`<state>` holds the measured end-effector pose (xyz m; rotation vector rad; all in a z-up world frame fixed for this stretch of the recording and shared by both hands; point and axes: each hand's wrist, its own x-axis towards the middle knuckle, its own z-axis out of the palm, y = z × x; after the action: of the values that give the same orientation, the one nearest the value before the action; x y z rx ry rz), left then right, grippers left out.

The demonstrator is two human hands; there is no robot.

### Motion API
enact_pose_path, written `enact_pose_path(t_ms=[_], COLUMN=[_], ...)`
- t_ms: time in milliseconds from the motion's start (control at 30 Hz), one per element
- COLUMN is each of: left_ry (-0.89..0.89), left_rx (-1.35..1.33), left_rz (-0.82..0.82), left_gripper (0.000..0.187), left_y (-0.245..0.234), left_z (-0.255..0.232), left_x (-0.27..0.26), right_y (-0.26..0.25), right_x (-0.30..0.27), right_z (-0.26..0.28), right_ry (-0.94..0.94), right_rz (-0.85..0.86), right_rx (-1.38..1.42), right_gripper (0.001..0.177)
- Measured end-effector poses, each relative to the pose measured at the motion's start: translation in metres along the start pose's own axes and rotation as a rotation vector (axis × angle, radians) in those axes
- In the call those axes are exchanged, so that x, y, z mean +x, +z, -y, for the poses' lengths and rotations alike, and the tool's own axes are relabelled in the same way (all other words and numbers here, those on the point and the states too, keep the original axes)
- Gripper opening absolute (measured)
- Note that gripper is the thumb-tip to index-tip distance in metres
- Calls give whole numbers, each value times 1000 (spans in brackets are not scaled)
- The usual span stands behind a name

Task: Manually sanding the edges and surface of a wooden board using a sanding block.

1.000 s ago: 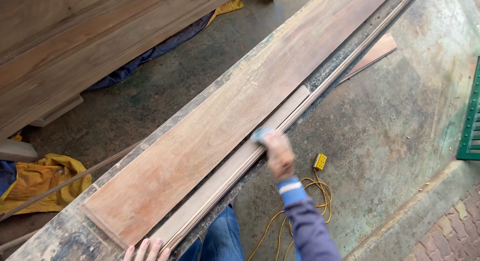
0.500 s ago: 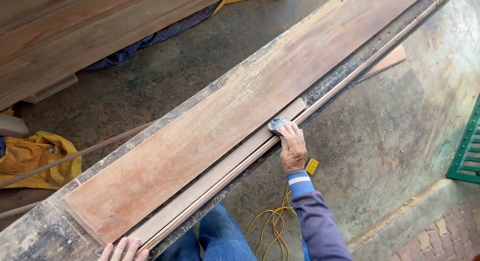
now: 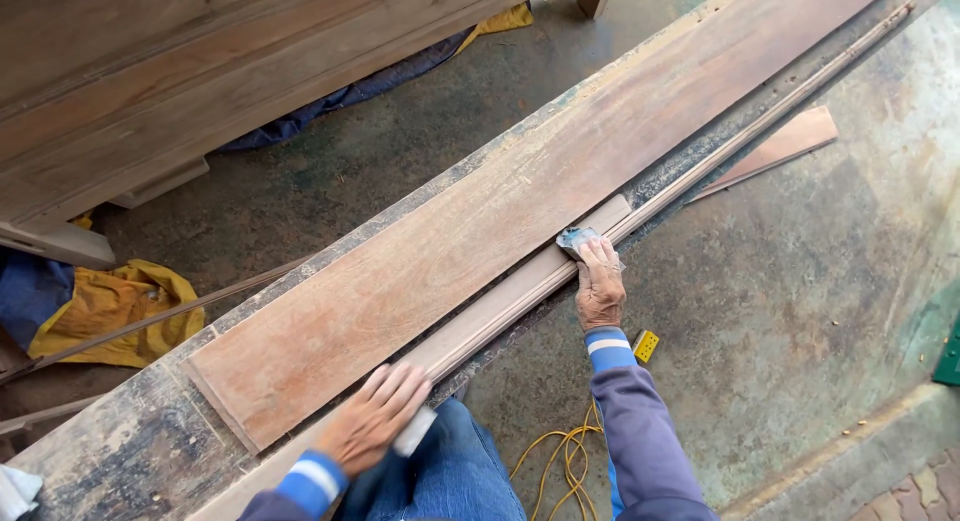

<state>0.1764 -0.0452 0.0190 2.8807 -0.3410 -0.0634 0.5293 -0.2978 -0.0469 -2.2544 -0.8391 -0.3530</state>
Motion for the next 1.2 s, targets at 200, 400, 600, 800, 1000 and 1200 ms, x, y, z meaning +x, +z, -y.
enact_pose_path(t_ms=[200,400,600,800,1000,1200], left_ry=[-34,-53,-57,-66,-79,-87], left_rx=[-153,-39,27,39,36,59], left_rz=[33,-112,-84,-76,-70,-57], left_gripper=[78,69,68,66,65,66], left_y=[5,15,20,28,29,23], left_z=[-5,-13,-15,-18,-18,-16], left_x=[52,50,49,44,44,47], right_y=[26,-7,10,-3,-1,7], right_x=[-62,-11,-14,-30,5,-48], right_z=[70,77,31,107,-9,107], right_ry=[-69,-269,-37,-112,0,-3], right_rz=[20,182,48,168,51,23], right_rx=[-137,97,-332,83,-186,199], right_gripper=[30,21,23,25,25,27])
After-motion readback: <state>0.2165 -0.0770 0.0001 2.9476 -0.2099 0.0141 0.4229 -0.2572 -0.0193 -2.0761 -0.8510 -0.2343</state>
